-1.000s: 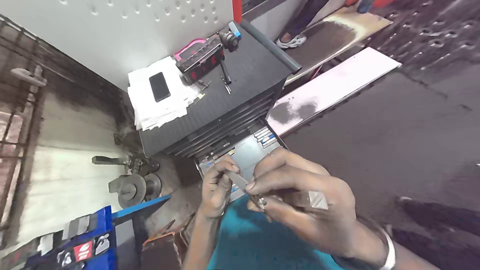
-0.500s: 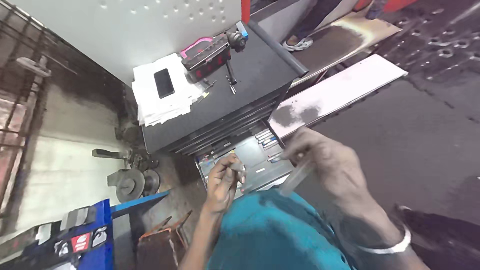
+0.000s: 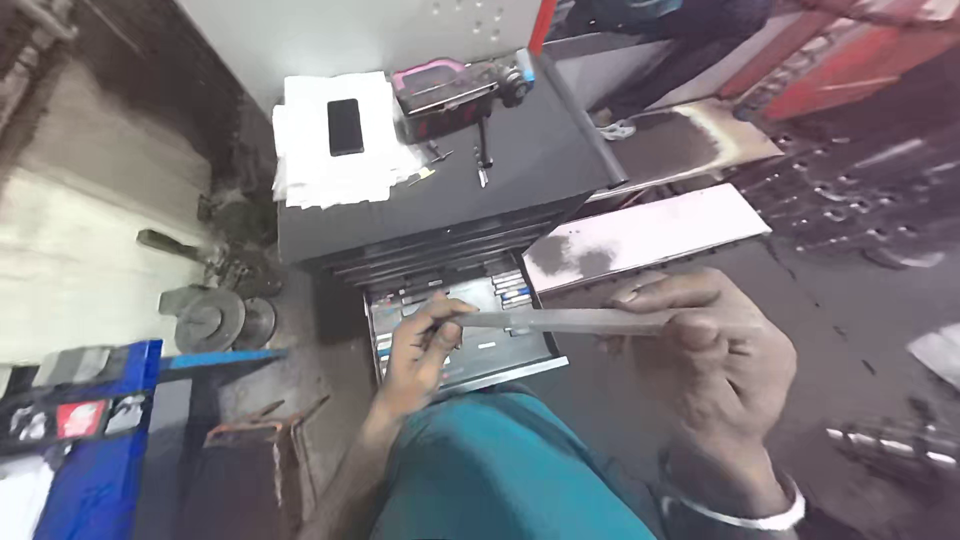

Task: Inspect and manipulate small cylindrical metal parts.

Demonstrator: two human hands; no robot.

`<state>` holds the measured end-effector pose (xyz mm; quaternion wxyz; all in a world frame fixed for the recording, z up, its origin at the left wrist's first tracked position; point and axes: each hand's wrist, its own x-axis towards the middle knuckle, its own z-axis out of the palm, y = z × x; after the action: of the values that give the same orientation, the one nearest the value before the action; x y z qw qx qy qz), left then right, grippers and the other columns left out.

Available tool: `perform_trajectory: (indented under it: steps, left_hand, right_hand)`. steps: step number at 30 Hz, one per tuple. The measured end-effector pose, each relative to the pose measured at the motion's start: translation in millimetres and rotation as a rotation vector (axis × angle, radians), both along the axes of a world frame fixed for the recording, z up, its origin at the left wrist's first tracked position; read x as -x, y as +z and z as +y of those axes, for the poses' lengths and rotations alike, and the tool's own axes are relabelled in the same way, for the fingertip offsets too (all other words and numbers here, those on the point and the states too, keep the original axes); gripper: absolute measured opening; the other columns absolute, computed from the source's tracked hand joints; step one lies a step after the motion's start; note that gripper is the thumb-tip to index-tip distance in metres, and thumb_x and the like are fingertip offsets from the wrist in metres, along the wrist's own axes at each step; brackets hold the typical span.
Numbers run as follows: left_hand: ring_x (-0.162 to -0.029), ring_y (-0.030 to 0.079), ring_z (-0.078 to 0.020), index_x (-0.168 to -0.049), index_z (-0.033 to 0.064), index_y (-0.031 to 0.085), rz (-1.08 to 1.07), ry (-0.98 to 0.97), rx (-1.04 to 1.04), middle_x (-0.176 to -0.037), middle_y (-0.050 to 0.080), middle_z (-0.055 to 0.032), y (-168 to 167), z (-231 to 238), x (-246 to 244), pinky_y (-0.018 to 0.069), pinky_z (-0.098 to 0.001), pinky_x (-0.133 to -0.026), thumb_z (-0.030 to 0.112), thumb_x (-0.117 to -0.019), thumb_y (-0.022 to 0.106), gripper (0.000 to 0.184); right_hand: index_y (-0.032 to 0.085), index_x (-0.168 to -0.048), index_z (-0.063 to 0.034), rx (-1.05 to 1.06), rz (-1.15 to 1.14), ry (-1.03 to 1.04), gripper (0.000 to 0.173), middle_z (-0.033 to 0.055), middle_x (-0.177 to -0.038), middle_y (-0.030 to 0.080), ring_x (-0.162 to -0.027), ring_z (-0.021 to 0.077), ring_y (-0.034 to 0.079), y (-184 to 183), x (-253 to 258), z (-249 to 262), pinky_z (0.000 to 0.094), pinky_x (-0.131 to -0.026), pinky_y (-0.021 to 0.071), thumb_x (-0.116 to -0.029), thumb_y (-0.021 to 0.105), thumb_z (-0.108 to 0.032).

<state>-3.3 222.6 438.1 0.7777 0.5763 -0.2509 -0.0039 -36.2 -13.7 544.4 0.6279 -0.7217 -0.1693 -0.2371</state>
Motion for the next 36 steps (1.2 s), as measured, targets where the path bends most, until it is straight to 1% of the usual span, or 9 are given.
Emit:
perform_trajectory:
  steps: [7, 10, 19, 22, 24, 30, 32, 34, 36]
  left_hand:
    - [-0.091, 0.059, 0.0022, -0.119, 0.0071, 0.069, -0.113, 0.182, -0.202, -0.104, 0.066, 0.0023, 6.4, 44.8, 17.1, 0.0513, -0.016, -0.08, 0.033, -0.1088, 0.049, 0.034]
    - [-0.084, 0.057, 0.0015, -0.118, 0.0059, 0.071, -0.138, 0.262, -0.303, -0.096, 0.064, 0.0, 10.8, 58.3, 24.8, 0.0487, -0.0145, -0.073, 0.034, -0.1089, 0.048, 0.037]
    - [-0.08, 0.055, 0.0053, -0.119, 0.0051, 0.07, -0.088, 0.173, -0.304, -0.099, 0.066, 0.0021, 21.8, 86.0, 33.7, 0.047, -0.0115, -0.069, 0.03, -0.1092, 0.048, 0.035]
    - [-0.09, 0.064, -0.0021, -0.131, 0.0042, 0.062, -0.067, 0.183, -0.189, -0.104, 0.068, 0.0009, 18.4, 78.3, 30.9, 0.0556, -0.0201, -0.077, 0.033, -0.1088, 0.048, 0.039]
    - [-0.106, 0.069, -0.017, -0.141, 0.0057, 0.051, -0.015, 0.125, -0.069, -0.118, 0.068, -0.0065, 14.8, 65.7, 29.6, 0.0595, -0.0353, -0.092, 0.04, -0.1089, 0.046, 0.047]
    - [-0.129, 0.06, -0.029, -0.153, 0.0062, 0.039, 0.153, -0.023, -0.005, -0.147, 0.056, -0.015, 12.3, 12.4, 37.7, 0.0519, -0.0436, -0.108, 0.048, -0.1063, 0.047, 0.063]
    - [-0.123, 0.064, -0.0271, -0.15, 0.0016, 0.043, 0.217, -0.078, -0.088, -0.14, 0.061, -0.0156, -6.4, 9.3, 32.2, 0.0537, -0.0414, -0.105, 0.043, -0.1054, 0.053, 0.062]
    - [-0.108, 0.069, -0.0133, -0.139, 0.0007, 0.057, 0.263, -0.121, -0.3, -0.126, 0.07, -0.0054, -38.8, 5.8, 29.4, 0.059, -0.0305, -0.094, 0.034, -0.1055, 0.056, 0.047]
    - [-0.092, 0.07, -0.005, -0.129, 0.0016, 0.065, 0.319, -0.151, -0.512, -0.111, 0.074, -0.0001, -90.4, -1.1, 31.0, 0.0603, -0.0252, -0.082, 0.022, -0.1058, 0.056, 0.032]
  right_hand:
    - [0.068, -0.109, -0.0182, -0.014, 0.053, 0.043, 0.031, -0.0066, -0.093, 0.071, -0.067, 0.0056, 0.068, -5.2, -3.9, 36.8, 0.0199, -0.054, 0.0593, -0.1087, 0.047, -0.041]
    - [0.067, -0.109, -0.017, -0.081, 0.084, 0.058, 0.031, -0.0045, -0.093, 0.072, -0.067, 0.0072, 0.069, -11.8, -1.9, 48.5, 0.0208, -0.054, 0.0596, -0.1091, 0.046, -0.04]
    - [0.067, -0.109, -0.0147, -0.129, 0.183, 0.215, 0.033, -0.0007, -0.099, 0.07, -0.073, 0.0099, 0.069, -25.5, 2.2, 61.9, 0.0234, -0.06, 0.0608, -0.1087, 0.046, -0.041]
    - [0.067, -0.109, -0.0152, -0.14, 0.173, 0.173, 0.034, -0.0022, -0.098, 0.071, -0.073, 0.0081, 0.069, -28.7, 5.8, 66.3, 0.0223, -0.061, 0.0605, -0.1089, 0.045, -0.041]
    - [0.067, -0.109, -0.016, -0.14, 0.166, 0.14, 0.033, -0.0038, -0.1, 0.07, -0.075, 0.0059, 0.068, -36.2, 10.3, 71.6, 0.0211, -0.062, 0.0599, -0.1093, 0.045, -0.041]
    - [0.062, -0.104, -0.0064, -0.194, 0.262, 0.126, 0.037, 0.0006, -0.099, 0.069, -0.082, 0.0032, 0.067, -85.2, 19.7, 94.9, 0.022, -0.071, 0.0598, -0.1094, 0.044, -0.038]
    - [0.064, -0.101, -0.0018, -0.199, 0.368, 0.105, 0.04, 0.0031, -0.098, 0.068, -0.079, 0.0022, 0.066, -104.3, 20.6, 85.1, 0.0213, -0.07, 0.0591, -0.1093, 0.046, -0.037]
    - [0.066, -0.102, 0.0025, -0.13, 0.551, 0.094, 0.035, 0.0036, -0.094, 0.066, -0.075, 0.0027, 0.063, -133.3, 19.8, 68.0, 0.022, -0.067, 0.0569, -0.1086, 0.049, -0.028]
    - [0.063, -0.113, 0.0009, 0.052, 0.777, 0.078, 0.034, 0.0032, -0.084, 0.068, -0.071, 0.0087, 0.065, -180.7, 21.2, 46.1, 0.0304, -0.068, 0.0578, -0.1077, 0.052, -0.031]
